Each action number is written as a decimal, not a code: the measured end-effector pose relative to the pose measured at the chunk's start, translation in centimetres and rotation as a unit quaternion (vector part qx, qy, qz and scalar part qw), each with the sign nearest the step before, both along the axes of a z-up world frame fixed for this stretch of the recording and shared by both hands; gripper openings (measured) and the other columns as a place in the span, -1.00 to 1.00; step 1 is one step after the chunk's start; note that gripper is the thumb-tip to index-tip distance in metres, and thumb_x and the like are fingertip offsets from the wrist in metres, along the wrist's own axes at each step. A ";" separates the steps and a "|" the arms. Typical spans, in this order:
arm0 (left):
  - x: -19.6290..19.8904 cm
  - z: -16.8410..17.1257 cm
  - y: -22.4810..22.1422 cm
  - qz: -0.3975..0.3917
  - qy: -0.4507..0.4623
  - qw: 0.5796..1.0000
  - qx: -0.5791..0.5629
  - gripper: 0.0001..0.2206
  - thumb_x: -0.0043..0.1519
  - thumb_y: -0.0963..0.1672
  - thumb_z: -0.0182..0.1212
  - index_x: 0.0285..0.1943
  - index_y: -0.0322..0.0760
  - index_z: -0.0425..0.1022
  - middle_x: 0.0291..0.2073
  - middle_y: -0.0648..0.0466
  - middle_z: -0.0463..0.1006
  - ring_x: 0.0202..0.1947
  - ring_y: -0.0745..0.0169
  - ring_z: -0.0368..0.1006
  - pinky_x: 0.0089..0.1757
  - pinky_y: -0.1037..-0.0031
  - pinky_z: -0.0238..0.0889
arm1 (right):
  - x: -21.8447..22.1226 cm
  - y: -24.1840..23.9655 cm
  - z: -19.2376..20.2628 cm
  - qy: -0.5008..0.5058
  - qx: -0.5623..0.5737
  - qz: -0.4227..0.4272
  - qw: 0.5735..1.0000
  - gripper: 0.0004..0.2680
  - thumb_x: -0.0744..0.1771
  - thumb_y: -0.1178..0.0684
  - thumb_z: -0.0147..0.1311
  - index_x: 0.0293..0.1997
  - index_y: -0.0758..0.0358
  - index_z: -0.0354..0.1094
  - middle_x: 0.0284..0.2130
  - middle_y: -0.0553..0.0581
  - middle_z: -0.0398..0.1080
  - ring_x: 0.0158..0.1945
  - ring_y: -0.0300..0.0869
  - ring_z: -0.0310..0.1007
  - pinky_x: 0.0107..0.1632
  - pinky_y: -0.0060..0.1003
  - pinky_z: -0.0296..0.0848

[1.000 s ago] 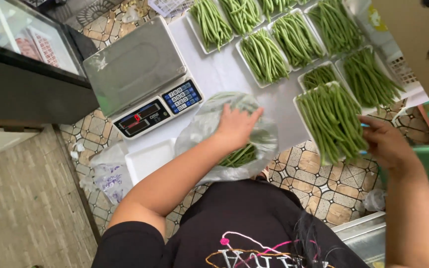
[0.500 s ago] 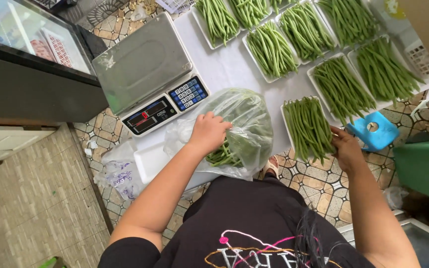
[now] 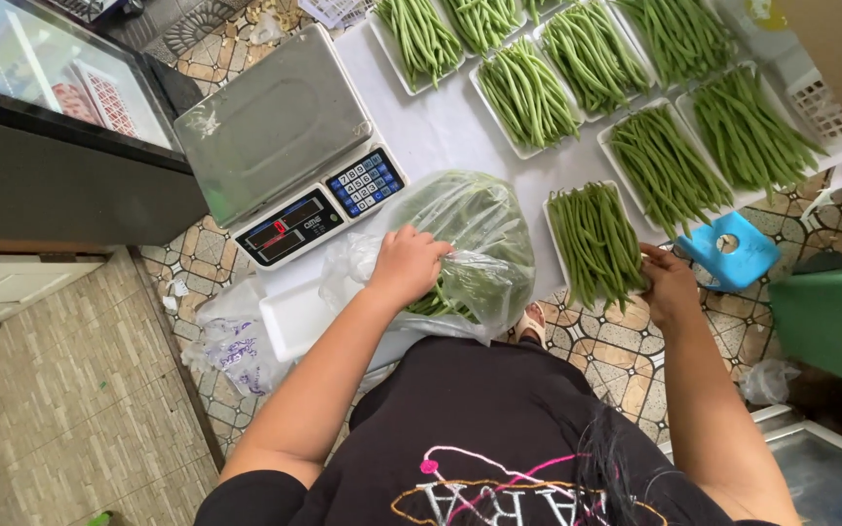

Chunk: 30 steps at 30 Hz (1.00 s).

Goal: Sorting and weighing green beans for packaging using a digital scale

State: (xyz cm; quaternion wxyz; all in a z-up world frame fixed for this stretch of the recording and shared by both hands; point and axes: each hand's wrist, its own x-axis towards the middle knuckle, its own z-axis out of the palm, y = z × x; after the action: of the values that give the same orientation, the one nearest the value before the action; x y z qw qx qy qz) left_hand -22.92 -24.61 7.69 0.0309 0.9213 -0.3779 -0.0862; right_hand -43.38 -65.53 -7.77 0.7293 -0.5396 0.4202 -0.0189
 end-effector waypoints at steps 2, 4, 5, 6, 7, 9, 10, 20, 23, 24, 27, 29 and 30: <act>0.1 0.0 -0.1 0.000 0.004 1.000 0.003 -0.77 0.18 -0.07 0.04 -0.10 0.25 0.59 -0.33 0.19 0.51 -0.08 0.11 0.39 -0.02 0.19 0.24 | -0.1 -0.2 -0.7 -0.012 0.012 -0.016 1.000 -0.70 0.41 0.28 -0.12 0.30 0.17 0.33 -0.08 0.11 0.40 -0.01 -0.05 0.47 -0.05 0.03 0.56; 0.1 0.0 0.0 -0.001 0.008 1.000 0.006 -0.77 0.18 -0.07 0.04 -0.09 0.25 0.58 -0.33 0.20 0.51 -0.07 0.11 0.38 -0.02 0.18 0.23 | -0.3 -0.2 -1.1 -0.024 0.024 -0.033 0.999 -0.70 0.41 0.27 -0.12 0.32 0.19 0.30 -0.07 0.11 0.38 0.02 -0.05 0.46 -0.03 0.05 0.56; 0.1 0.0 0.0 0.000 0.009 1.000 0.004 -0.77 0.18 -0.07 0.04 -0.09 0.24 0.58 -0.32 0.19 0.51 -0.07 0.10 0.39 -0.01 0.18 0.23 | -0.4 -0.2 -1.1 -0.032 0.035 -0.044 0.998 -0.71 0.41 0.28 -0.11 0.28 0.17 0.31 -0.10 0.08 0.37 -0.01 -0.08 0.46 -0.02 -0.01 0.56; 0.1 0.1 0.0 0.000 0.010 1.000 0.003 -0.76 0.19 -0.08 0.04 -0.08 0.24 0.58 -0.31 0.19 0.52 -0.06 0.10 0.39 0.00 0.17 0.23 | -0.5 -0.2 -1.1 -0.039 0.045 -0.055 0.997 -0.72 0.40 0.28 -0.11 0.25 0.15 0.32 -0.13 0.05 0.36 -0.03 -0.11 0.46 -0.02 -0.08 0.56; -0.1 0.0 0.1 0.000 0.012 1.000 0.003 -0.76 0.19 -0.08 0.04 -0.08 0.24 0.58 -0.31 0.19 0.52 -0.06 0.10 0.39 0.00 0.17 0.23 | -1.0 -0.3 -1.1 -0.038 0.045 -0.055 0.997 -0.72 0.40 0.28 -0.11 0.25 0.15 0.32 -0.13 0.05 0.36 -0.03 -0.11 0.46 -0.02 -0.08 0.56; 0.0 -0.1 0.0 0.000 0.011 1.000 0.008 -0.76 0.19 -0.07 0.02 -0.07 0.25 0.57 -0.31 0.20 0.51 -0.06 0.11 0.38 -0.02 0.19 0.23 | -1.8 -0.4 -0.9 -0.014 0.144 -0.146 0.979 -0.83 0.48 0.03 -0.19 0.09 0.07 0.39 -0.20 0.06 0.37 0.00 0.02 0.53 0.09 0.14 0.60; 0.0 -0.2 0.1 0.000 0.011 1.000 0.007 -0.76 0.19 -0.07 0.02 -0.07 0.25 0.57 -0.31 0.20 0.51 -0.06 0.11 0.38 -0.02 0.19 0.23 | -2.7 -0.2 -1.6 -0.014 0.144 -0.146 0.979 -0.83 0.48 0.03 -0.19 0.09 0.07 0.39 -0.20 0.06 0.37 0.00 0.02 0.53 0.09 0.14 0.60; -0.4 -0.6 -0.1 -0.007 0.002 1.000 -0.012 -0.78 0.17 -0.08 0.06 -0.08 0.21 0.57 -0.34 0.17 0.51 -0.09 0.08 0.38 -0.04 0.17 0.22 | -3.4 4.5 3.0 -0.055 0.322 -0.214 0.920 -0.57 0.46 -0.38 -0.32 -0.19 0.13 0.41 -0.40 0.19 0.43 -0.15 0.25 0.57 0.06 0.28 0.55; -0.5 -0.4 -0.4 -0.014 -0.015 1.000 -0.022 -0.80 0.16 -0.08 0.07 -0.11 0.20 0.57 -0.36 0.17 0.50 -0.12 0.07 0.37 -0.07 0.18 0.22 | -2.8 4.0 2.5 -0.070 0.327 -0.229 0.914 -0.58 0.46 -0.36 -0.29 -0.15 0.14 0.44 -0.35 0.20 0.44 -0.09 0.28 0.54 0.10 0.33 0.53; -0.6 -0.2 -0.4 -0.017 -0.020 0.999 -0.026 -0.81 0.16 -0.08 0.08 -0.13 0.20 0.56 -0.36 0.16 0.50 -0.12 0.07 0.37 -0.08 0.18 0.22 | -2.8 3.9 2.4 -0.077 0.328 -0.237 0.911 -0.59 0.45 -0.36 -0.26 -0.12 0.15 0.45 -0.32 0.20 0.44 -0.03 0.31 0.52 0.14 0.37 0.49; -0.7 -0.1 -0.3 -0.012 -0.015 0.999 -0.040 -0.81 0.18 -0.09 0.06 -0.13 0.19 0.55 -0.36 0.17 0.50 -0.13 0.07 0.36 -0.10 0.20 0.21 | -2.3 3.5 1.5 -0.084 0.322 -0.240 0.912 -0.61 0.44 -0.34 -0.25 -0.04 0.16 0.40 -0.28 0.16 0.39 0.03 0.31 0.48 0.19 0.39 0.46; -1.0 -0.3 -0.3 -0.009 -0.019 0.999 -0.043 -0.81 0.17 -0.09 0.08 -0.12 0.20 0.55 -0.35 0.17 0.50 -0.13 0.07 0.36 -0.10 0.20 0.21 | -2.1 3.1 1.2 -0.083 0.321 -0.236 0.913 -0.61 0.44 -0.34 -0.25 0.00 0.17 0.39 -0.26 0.15 0.38 0.05 0.30 0.47 0.20 0.40 0.45; -1.1 -0.3 -0.2 -0.009 -0.024 0.999 -0.045 -0.81 0.16 -0.09 0.10 -0.11 0.21 0.55 -0.34 0.17 0.50 -0.13 0.07 0.36 -0.10 0.20 0.21 | -2.0 2.9 1.0 -0.083 0.322 -0.234 0.914 -0.61 0.44 -0.33 -0.25 0.04 0.17 0.37 -0.24 0.14 0.37 0.06 0.30 0.46 0.21 0.42 0.44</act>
State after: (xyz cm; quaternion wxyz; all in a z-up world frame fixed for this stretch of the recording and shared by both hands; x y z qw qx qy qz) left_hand -24.04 -24.77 7.36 0.0627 0.9175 -0.3900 -0.0475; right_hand -45.34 -62.65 -6.72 0.8706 -0.1581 0.4558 -0.0968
